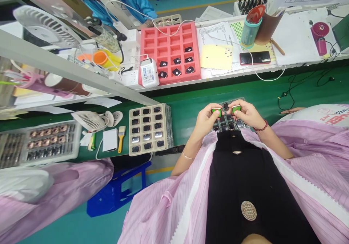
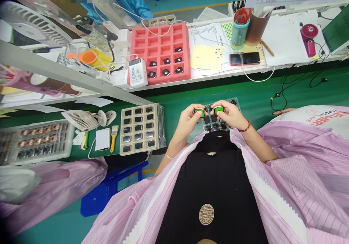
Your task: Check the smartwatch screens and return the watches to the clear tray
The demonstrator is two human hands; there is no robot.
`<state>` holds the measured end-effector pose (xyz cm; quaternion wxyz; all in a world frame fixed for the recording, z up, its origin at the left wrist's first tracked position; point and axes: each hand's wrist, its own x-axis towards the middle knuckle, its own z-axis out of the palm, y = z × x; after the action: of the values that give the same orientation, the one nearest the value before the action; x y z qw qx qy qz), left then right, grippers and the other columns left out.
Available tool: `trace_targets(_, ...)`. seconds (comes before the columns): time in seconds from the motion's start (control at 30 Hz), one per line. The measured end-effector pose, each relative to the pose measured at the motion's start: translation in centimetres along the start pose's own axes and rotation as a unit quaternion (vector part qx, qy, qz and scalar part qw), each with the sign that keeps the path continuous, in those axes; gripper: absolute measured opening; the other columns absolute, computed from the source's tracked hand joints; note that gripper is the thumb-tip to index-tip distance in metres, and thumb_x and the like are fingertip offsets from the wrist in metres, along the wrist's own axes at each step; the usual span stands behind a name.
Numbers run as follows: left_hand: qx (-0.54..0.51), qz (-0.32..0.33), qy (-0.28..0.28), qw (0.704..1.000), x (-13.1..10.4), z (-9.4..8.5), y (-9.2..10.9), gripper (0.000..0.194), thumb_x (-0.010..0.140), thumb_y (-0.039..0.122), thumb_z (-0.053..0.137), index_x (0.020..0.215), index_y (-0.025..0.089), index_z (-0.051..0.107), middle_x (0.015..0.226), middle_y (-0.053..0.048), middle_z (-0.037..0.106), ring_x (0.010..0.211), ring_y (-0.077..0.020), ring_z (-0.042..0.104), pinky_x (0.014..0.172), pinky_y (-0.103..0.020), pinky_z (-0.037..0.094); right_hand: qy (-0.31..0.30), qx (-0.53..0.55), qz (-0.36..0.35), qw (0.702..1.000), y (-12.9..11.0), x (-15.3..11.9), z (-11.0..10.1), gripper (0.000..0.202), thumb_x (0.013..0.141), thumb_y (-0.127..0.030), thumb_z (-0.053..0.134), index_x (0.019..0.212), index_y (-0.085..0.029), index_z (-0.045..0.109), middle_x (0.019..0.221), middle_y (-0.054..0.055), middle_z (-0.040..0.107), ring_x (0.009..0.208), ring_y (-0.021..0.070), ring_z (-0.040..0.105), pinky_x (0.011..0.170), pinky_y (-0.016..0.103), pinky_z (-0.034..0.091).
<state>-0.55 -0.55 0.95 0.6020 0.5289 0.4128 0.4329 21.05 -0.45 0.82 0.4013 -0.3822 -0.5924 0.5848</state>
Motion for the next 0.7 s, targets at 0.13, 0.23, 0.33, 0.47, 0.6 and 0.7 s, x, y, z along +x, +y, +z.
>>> trace_targets(0.13, -0.006, -0.008, 0.006, 1.000, 0.0, -0.2, 0.3, 0.032, 0.090, 0.050, 0.071, 0.099, 0.020, 0.069, 0.085, -0.005, 0.072, 0.080, -0.0196, 0.070, 0.066, -0.029, 0.054, 0.000, -0.007, -0.006, 1.000, 0.1, -0.1, 0.0, 0.022, 0.090, -0.023, 0.062, 0.112, -0.020, 0.063, 0.096, 0.004, 0.074, 0.071, 0.0126, 0.065, 0.061, 0.024, 0.058)
trace_targets(0.23, -0.008, -0.007, -0.005, 1.000, 0.1, -0.5, 0.0, 0.031, 0.087, 0.042, 0.073, 0.109, 0.020, 0.068, 0.094, -0.006, 0.074, 0.078, -0.0178, 0.069, 0.062, -0.026, 0.051, -0.015, 0.004, -0.008, 1.000, 0.1, -0.1, -0.2, 0.035, 0.086, -0.018, 0.062, 0.120, -0.020, 0.061, 0.107, 0.006, 0.074, 0.076, 0.0133, 0.068, 0.063, 0.024, 0.059)
trace_targets(0.33, -0.001, -0.017, -0.016, 1.000, 0.3, -0.8, -0.3, 0.034, 0.087, 0.035, 0.071, 0.117, 0.019, 0.068, 0.099, -0.007, 0.075, 0.075, -0.0166, 0.069, 0.056, -0.023, 0.046, -0.015, -0.001, -0.001, 1.000, 0.2, -0.1, -0.4, 0.043, 0.085, -0.015, 0.060, 0.127, -0.021, 0.059, 0.113, 0.007, 0.073, 0.082, 0.0145, 0.070, 0.066, 0.026, 0.060)
trace_targets(0.47, 0.001, -0.019, -0.033, 0.999, 0.3, -0.9, -0.6, 0.039, 0.083, 0.027, 0.070, 0.122, 0.019, 0.067, 0.103, -0.008, 0.074, 0.080, -0.0174, 0.070, 0.058, -0.023, 0.049, -0.012, -0.009, 0.000, 1.000, 0.3, 0.0, -0.5, 0.044, 0.084, -0.014, 0.059, 0.127, -0.021, 0.058, 0.111, 0.006, 0.073, 0.080, 0.0140, 0.070, 0.066, 0.026, 0.059)
trace_targets(0.6, -0.009, -0.006, -0.040, 0.999, 0.3, -0.7, -0.8, 0.040, 0.082, 0.026, 0.072, 0.121, 0.019, 0.067, 0.104, -0.007, 0.073, 0.088, -0.0183, 0.070, 0.072, -0.027, 0.056, -0.011, -0.012, -0.011, 1.000, 0.3, 0.0, 0.0, 0.036, 0.084, -0.018, 0.063, 0.120, -0.019, 0.058, 0.100, 0.005, 0.072, 0.080, 0.0145, 0.068, 0.063, 0.024, 0.054)
trace_targets(0.7, -0.011, -0.002, -0.036, 0.999, 0.2, -0.6, -0.8, 0.041, 0.082, 0.027, 0.073, 0.122, 0.019, 0.067, 0.104, -0.008, 0.073, 0.094, -0.0203, 0.070, 0.080, -0.031, 0.059, -0.010, -0.018, -0.015, 1.000, 0.2, 0.1, 0.3, 0.032, 0.084, -0.019, 0.063, 0.116, -0.019, 0.058, 0.092, 0.004, 0.071, 0.076, 0.0137, 0.065, 0.059, 0.023, 0.049)
